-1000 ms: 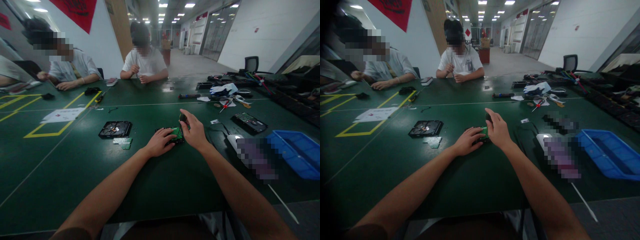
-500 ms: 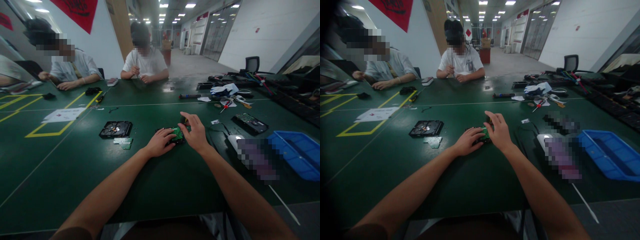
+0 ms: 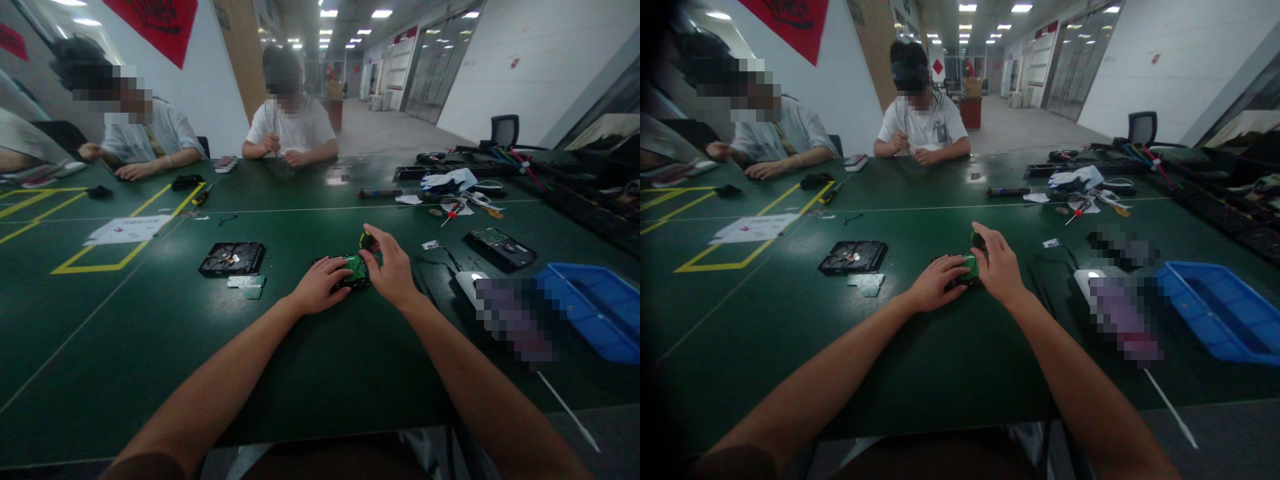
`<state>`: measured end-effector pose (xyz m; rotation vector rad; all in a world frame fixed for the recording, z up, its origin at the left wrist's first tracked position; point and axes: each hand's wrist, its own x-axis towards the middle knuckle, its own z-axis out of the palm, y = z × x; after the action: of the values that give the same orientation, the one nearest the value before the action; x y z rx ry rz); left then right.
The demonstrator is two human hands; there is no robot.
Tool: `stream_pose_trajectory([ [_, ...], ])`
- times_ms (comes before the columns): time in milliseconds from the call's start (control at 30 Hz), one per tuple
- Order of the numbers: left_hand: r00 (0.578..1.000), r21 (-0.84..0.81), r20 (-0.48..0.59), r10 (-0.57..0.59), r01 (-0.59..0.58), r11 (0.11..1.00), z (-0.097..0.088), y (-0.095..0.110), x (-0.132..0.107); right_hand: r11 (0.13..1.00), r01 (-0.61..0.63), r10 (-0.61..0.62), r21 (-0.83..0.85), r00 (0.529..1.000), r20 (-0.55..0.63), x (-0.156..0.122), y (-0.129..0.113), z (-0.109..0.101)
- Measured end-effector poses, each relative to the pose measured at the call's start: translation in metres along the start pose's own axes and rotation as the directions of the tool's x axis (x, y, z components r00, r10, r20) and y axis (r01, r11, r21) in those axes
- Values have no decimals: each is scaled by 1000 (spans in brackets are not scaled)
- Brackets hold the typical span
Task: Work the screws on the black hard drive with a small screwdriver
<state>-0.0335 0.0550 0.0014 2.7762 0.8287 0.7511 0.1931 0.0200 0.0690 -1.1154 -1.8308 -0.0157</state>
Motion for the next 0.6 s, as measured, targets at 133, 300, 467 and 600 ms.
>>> stream_pose_trajectory([
  [133,1000,0,-8,5,-5,1000,1,0,0,999,29,-29,22,999,20,0,-1,-1],
  [300,1000,10,-1,10,-10,1000,0,0,0,999,50,-49,21,999,-21,2,-6,-4],
  [467,1000,9,-5,3,-3,1000,-1,1,0,999,46,-46,21,998,-37,1,-3,-2],
  [600,1000,4,-4,4,-4,1000,0,1,1,999,36,-36,41,999,-11,1,0,0],
])
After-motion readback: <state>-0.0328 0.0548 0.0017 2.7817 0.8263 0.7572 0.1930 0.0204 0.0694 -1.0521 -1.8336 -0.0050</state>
